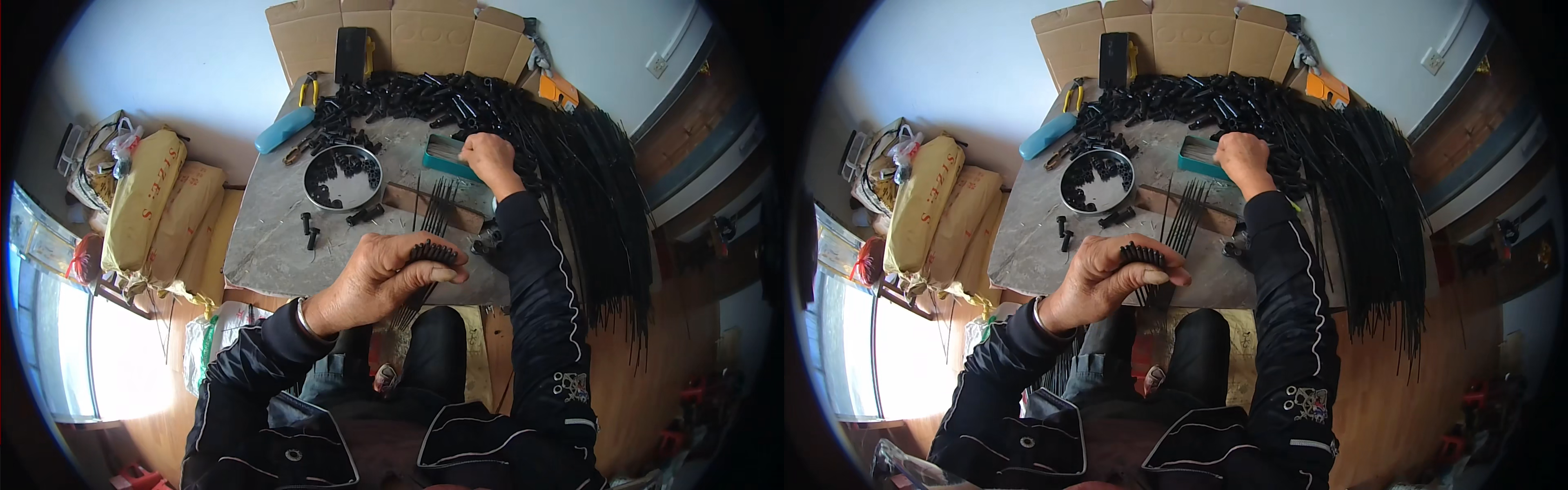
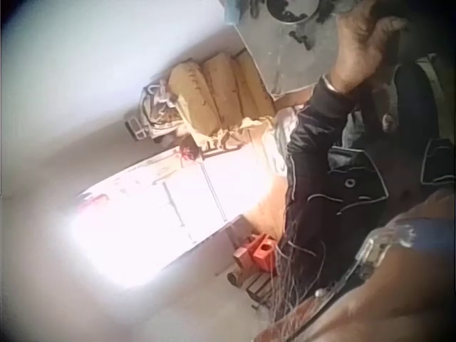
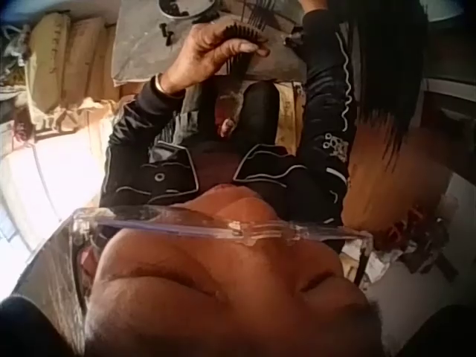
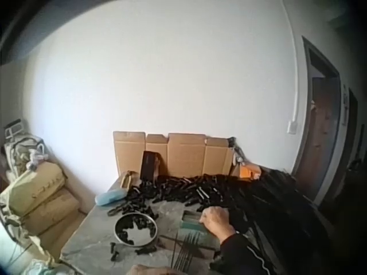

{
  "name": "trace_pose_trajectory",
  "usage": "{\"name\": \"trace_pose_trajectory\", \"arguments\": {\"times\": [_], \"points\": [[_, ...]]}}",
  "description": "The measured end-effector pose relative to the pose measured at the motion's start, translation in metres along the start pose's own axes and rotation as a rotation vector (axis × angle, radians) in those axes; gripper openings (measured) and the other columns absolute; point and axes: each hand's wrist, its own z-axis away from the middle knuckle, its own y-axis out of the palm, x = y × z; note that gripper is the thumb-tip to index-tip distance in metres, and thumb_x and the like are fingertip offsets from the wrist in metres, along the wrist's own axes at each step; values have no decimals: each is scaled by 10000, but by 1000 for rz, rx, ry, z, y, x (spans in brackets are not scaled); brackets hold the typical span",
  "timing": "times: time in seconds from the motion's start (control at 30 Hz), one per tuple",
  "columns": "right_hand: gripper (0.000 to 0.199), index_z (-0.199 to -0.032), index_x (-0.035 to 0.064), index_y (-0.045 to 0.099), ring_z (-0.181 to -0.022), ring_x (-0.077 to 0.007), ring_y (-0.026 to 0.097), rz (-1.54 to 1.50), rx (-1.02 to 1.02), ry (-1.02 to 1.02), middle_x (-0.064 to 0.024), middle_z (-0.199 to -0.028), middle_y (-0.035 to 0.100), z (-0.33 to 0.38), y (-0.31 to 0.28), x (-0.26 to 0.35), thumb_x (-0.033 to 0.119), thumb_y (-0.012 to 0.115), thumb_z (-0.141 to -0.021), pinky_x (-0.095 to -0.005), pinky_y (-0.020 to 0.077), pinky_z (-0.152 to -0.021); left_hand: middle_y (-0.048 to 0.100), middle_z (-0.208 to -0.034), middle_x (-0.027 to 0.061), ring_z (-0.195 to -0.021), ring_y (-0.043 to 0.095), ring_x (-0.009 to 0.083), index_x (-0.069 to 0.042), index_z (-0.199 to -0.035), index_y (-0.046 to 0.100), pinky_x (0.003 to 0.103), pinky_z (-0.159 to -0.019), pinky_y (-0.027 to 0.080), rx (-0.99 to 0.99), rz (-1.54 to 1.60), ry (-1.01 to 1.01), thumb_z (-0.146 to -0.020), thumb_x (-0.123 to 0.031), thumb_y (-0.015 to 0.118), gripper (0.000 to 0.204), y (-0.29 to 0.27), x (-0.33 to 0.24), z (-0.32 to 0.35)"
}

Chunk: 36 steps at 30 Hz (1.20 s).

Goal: Assembling bundles of black rods or wires with connectors using pliers and measuring tools.

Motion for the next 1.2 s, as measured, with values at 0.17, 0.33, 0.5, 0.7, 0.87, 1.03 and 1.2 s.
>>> {"name": "trace_pose_trajectory", "arguments": {"times": [0.17,0.33,0.5,0.7,0.87,1.03,1.2], "points": [[111,-864,54,682,-686,-187,622,-482,-379,-22,-55,-741,653,25,-44,3,157,652,-837,-302,480,-647,715,-916,107,-923,669,154,30,-1077,624,285,-845,520,2,71,6,-940,-144,588,224,6,-1,-3],[109,-920,2,631,-636,-57,510,-1018,-239,-274,-1,-765,579,122,-132,73,64,543,-938,-216,412,-576,708,-945,103,-957,653,148,29,-1095,617,281,-880,503,-20,112,1,-946,-140,582,228,1,0,2],[36,-890,10,624,-709,-77,562,-841,-260,-371,-41,-817,623,181,-159,91,44,632,-882,-216,453,-632,705,-955,98,-967,647,145,34,-1112,607,281,-894,495,12,136,-6,-944,-148,587,248,12,5,-2],[128,-824,52,647,-950,-246,646,-410,-464,-774,-55,-966,685,176,-183,113,50,743,-739,-364,512,-810,704,-945,68,-929,643,110,2,-1093,626,259,-827,514,2,-25,85,-940,-123,595,200,13,11,-2],[120,-829,37,639,-975,-282,639,-487,-405,-759,-87,-987,685,179,-178,108,4,708,-737,-374,501,-827,703,-941,63,-939,649,122,10,-1093,619,272,-835,518,15,-30,92,-943,-123,588,204,12,4,-1],[95,-878,-8,653,-665,-113,586,-596,-408,-473,-57,-815,616,190,-167,96,-49,686,-799,-238,457,-556,704,-956,83,-959,648,137,13,-1101,621,284,-879,509,9,93,21,-933,-120,593,216,10,3,-1],[106,-884,-3,667,-635,-80,554,-585,-363,-426,-45,-788,586,196,-161,94,-39,706,-792,-223,429,-529,700,-951,80,-954,651,131,25,-1113,613,270,-867,513,17,95,48,-943,-116,582,224,10,9,-2]]}}
